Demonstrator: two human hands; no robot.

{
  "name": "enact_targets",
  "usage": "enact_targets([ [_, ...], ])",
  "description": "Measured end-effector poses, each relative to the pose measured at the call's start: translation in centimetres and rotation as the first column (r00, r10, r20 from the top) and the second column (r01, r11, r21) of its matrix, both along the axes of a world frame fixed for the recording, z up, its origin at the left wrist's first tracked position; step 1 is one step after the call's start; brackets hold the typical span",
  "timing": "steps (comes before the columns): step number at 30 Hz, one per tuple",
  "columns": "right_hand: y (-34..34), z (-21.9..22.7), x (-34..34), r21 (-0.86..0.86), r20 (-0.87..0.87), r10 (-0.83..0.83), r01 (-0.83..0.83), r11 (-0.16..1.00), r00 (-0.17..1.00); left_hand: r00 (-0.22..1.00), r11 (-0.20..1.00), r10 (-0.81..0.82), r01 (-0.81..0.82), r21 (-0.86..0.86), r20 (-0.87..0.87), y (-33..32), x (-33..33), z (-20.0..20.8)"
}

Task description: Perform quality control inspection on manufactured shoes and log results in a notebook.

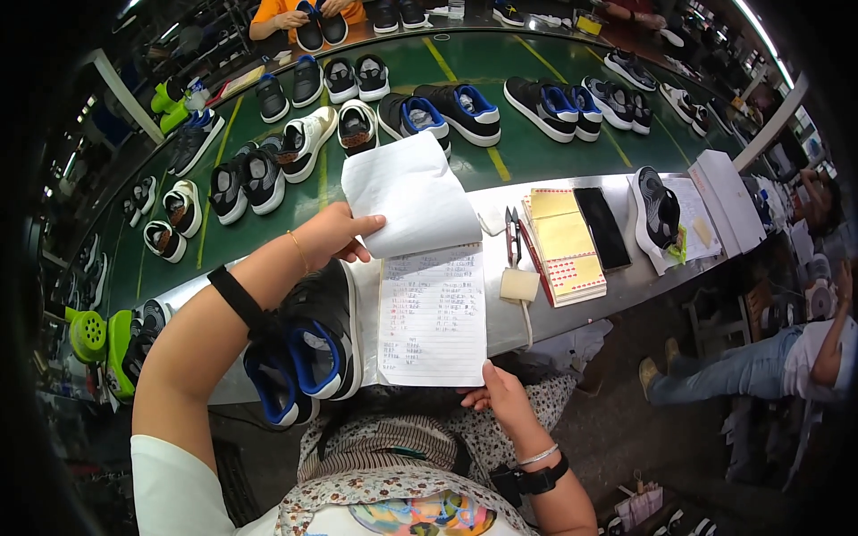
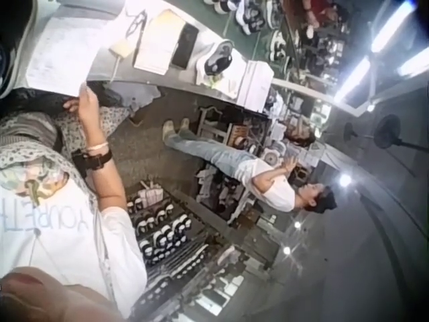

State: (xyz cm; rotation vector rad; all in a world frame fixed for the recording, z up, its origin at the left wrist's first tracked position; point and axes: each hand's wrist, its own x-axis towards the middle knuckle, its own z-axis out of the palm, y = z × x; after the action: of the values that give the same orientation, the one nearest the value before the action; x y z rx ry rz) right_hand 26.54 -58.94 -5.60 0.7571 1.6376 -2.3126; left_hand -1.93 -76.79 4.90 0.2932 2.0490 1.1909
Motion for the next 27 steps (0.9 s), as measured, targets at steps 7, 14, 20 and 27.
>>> enact_targets([
  [7, -0.8, 0.0, -1.1, 0.134, 0.030, -0.014, 0.010, 0.991, 0.999, 0.965, 0.975, 0.023, -0.080, 0.209, 0.259, -1.9, 1.1, -0.9],
  [14, -1.4, -0.1, -1.1, 0.143, 0.019, -0.042, 0.039, 0.989, 0.999, 0.960, 0.954, -0.016, -0.068, 0.292, 0.278, -3.3, 2.1, -1.5],
  [20, -1.7, -0.1, -1.3, 0.169, 0.027, -0.045, 0.039, 0.985, 0.999, 0.960, 0.946, 0.037, -0.123, 0.300, 0.276, -3.6, 2.1, -1.6],
  [27, -2.0, 0.0, -1.4, 0.160, 0.026, -0.050, 0.045, 0.986, 0.998, 0.957, 0.943, 0.044, -0.135, 0.305, 0.286, -3.7, 1.8, -1.7],
])
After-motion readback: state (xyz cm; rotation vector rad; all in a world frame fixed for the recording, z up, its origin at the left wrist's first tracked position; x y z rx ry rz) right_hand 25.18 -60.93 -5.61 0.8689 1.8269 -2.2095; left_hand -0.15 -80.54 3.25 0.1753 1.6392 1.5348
